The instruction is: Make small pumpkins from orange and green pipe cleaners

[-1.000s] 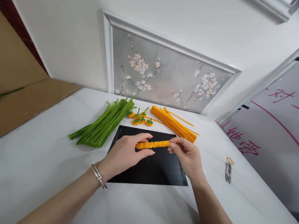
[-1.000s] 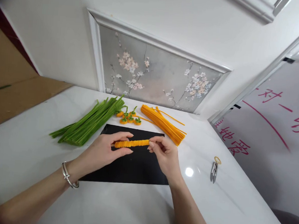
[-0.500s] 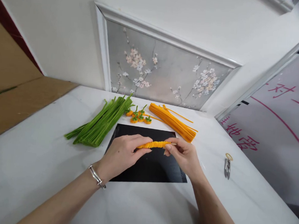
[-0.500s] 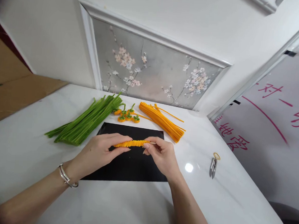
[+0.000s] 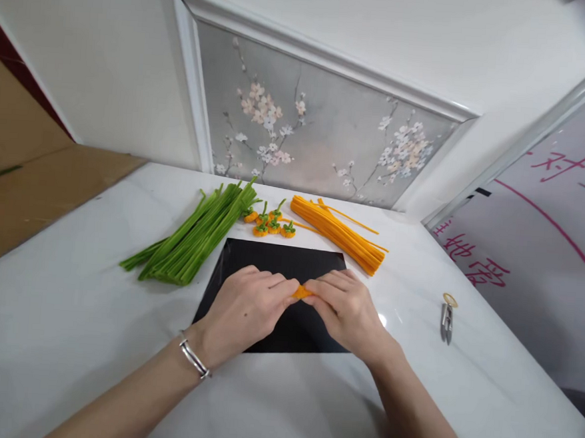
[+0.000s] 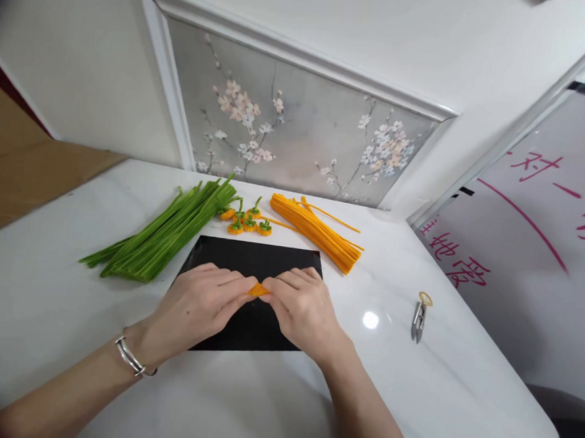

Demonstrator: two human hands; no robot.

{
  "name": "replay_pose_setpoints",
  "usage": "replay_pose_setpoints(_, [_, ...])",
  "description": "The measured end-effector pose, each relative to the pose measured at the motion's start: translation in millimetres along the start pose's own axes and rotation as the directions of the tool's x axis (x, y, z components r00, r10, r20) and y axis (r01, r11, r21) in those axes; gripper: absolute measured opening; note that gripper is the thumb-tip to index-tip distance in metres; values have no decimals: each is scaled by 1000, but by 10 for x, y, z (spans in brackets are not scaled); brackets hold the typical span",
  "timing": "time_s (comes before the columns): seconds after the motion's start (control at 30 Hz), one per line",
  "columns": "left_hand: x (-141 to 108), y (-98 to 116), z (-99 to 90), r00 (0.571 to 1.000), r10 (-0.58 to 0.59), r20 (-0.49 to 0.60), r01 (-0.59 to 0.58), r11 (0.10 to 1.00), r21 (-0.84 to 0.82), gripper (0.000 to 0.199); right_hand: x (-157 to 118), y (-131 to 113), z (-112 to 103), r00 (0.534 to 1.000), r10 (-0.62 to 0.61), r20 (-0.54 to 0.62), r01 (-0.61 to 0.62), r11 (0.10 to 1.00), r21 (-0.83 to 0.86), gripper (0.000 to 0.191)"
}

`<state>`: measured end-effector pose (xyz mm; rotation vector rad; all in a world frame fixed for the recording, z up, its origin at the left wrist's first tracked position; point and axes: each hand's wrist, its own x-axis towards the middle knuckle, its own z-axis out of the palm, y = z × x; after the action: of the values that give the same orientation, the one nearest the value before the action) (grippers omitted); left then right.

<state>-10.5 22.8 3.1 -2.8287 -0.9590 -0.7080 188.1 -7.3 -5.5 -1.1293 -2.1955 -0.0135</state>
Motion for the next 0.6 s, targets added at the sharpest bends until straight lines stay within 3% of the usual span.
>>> replay_pose_setpoints(0.13, [13,6,-5,983,-131,129,156,965,-211,21,5,9,-1,996,-79,-48,73,992,-106,15])
replay_pose_setpoints(0.2, [14,-20,-24,974,-174,142,213,920,-329,15,-2,20,-11,995,-72,-72,65,994,-93,14])
replay_pose_setpoints(0.3, [8,-86,-60,950,-265,166,312,839,-447,47,-17,36,-23,996,-6,-84,2,999,-44,13])
replay_pose_setpoints(0.37, [6,-121,-79,931,-313,188,365,810,-459,47,-22,39,-29,997,44,-69,-46,999,-24,15])
replay_pose_setpoints(0.43, [7,-127,-86,939,-304,162,345,835,-429,33,-20,34,-34,996,66,-59,-68,997,-30,18])
replay_pose_setpoints(0.6, [7,-37,-50,990,-133,40,139,958,-251,17,-3,1,-24,999,26,-37,-29,995,-92,17])
